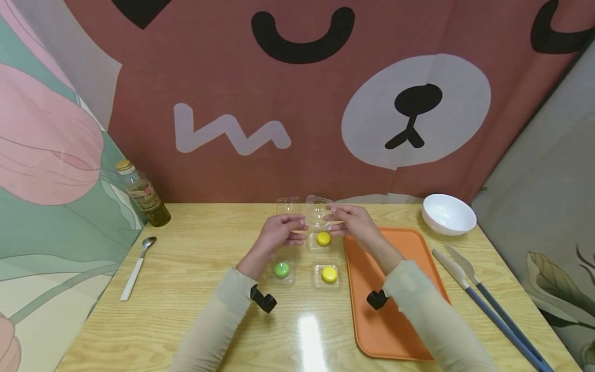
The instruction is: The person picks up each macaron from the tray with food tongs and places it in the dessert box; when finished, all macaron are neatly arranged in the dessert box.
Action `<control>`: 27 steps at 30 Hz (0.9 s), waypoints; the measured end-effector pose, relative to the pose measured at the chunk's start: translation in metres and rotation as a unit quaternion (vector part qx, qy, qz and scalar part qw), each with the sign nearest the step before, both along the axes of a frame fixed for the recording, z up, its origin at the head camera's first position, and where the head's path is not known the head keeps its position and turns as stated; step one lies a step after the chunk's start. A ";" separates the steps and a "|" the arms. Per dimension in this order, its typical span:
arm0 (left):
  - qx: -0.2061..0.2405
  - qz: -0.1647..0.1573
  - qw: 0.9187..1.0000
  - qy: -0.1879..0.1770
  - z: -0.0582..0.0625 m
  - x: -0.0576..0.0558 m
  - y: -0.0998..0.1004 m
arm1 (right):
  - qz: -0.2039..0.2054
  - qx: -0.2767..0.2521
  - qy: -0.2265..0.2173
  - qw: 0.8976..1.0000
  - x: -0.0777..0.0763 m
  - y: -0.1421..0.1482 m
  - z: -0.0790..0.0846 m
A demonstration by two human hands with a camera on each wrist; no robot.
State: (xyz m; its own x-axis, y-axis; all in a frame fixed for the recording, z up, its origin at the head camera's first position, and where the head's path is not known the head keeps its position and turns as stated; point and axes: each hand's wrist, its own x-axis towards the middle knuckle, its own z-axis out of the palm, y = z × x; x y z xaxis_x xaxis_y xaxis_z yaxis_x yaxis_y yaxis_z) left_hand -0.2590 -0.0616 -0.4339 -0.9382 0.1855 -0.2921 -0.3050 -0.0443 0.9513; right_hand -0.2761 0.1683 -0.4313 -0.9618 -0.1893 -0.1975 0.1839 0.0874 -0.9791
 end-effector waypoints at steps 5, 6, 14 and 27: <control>-0.016 -0.034 0.999 0.017 0.003 0.000 0.001 | -0.048 -0.012 0.021 0.999 -0.001 -0.001 -0.001; -0.017 -0.044 0.999 0.020 0.004 0.000 0.002 | -0.056 -0.010 0.032 0.998 -0.001 -0.002 -0.001; -0.019 -0.074 0.997 0.012 0.016 -0.004 0.009 | -0.057 0.023 0.138 0.989 0.005 -0.006 0.002; -0.022 -0.099 0.995 -0.012 0.016 -0.008 0.009 | -0.038 0.147 0.272 0.950 0.011 -0.007 -0.002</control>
